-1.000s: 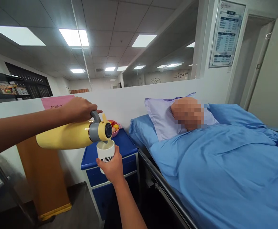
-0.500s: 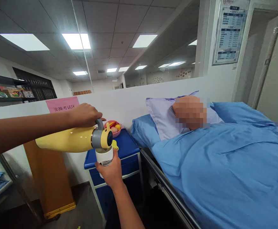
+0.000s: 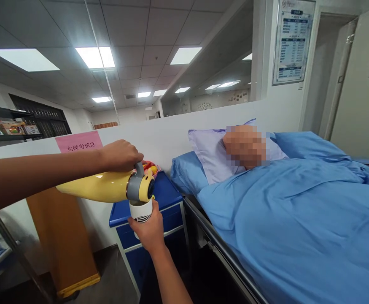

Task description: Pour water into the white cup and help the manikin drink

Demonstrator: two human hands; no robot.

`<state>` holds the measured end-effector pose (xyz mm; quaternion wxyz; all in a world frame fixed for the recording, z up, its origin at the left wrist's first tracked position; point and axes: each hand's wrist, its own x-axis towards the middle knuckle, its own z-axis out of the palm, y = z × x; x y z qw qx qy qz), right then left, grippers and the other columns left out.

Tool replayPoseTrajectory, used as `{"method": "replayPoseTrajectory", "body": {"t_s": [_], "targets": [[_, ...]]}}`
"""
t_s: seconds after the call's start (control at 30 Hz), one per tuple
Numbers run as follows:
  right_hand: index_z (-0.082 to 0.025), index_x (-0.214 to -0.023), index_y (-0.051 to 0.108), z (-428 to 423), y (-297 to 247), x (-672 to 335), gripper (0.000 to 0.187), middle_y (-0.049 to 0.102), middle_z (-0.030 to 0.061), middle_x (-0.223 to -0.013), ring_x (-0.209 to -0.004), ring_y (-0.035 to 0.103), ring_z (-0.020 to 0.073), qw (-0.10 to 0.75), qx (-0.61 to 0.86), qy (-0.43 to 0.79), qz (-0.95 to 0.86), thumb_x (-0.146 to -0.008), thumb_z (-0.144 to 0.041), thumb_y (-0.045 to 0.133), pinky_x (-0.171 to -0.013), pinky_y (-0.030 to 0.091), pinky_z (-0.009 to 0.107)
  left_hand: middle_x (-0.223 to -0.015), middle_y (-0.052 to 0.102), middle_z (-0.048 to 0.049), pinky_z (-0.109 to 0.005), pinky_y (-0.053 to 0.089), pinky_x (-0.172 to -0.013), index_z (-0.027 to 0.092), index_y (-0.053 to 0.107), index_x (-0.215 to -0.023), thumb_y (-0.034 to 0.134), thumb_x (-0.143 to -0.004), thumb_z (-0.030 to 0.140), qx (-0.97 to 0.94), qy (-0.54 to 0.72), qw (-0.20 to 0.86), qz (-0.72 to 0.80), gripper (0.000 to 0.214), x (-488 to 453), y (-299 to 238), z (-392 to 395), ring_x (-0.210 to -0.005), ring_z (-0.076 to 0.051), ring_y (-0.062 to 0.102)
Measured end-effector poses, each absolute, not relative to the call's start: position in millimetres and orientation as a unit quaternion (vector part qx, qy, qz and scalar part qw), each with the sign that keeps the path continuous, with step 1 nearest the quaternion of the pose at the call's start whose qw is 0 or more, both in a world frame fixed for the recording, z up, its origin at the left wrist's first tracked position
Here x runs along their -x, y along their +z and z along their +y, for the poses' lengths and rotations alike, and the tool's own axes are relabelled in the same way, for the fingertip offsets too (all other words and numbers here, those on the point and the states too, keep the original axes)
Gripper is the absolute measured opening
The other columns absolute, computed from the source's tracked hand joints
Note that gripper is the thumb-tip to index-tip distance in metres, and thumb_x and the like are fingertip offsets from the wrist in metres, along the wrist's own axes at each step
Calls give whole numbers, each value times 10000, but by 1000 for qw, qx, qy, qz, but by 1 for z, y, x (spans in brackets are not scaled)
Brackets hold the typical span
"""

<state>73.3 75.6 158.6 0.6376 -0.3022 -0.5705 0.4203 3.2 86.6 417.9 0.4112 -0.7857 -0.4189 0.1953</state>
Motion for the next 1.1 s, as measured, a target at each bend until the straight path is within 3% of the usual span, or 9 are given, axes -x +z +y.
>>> {"method": "replayPoseTrajectory", "body": {"t_s": [0.77, 1.1], "targets": [[-216, -1020, 545, 70, 165, -83, 494, 700, 5, -822, -721, 625, 205, 649, 305, 451, -532, -593, -285, 785, -652, 483, 312, -774, 744, -136, -327, 317, -528, 164, 753, -940, 476, -958, 303, 800, 197, 419, -382, 310, -28, 424, 90, -725, -279, 700], [-217, -966, 561, 69, 163, -83, 459, 675, -31, -733, -639, 605, 177, 670, 301, 446, -512, -579, -281, 801, -593, 483, 286, -775, 741, -144, -326, 355, -547, 167, 759, -937, 488, -946, 303, 799, 206, 415, -383, 303, -34, 422, 91, -744, -277, 705]]}}
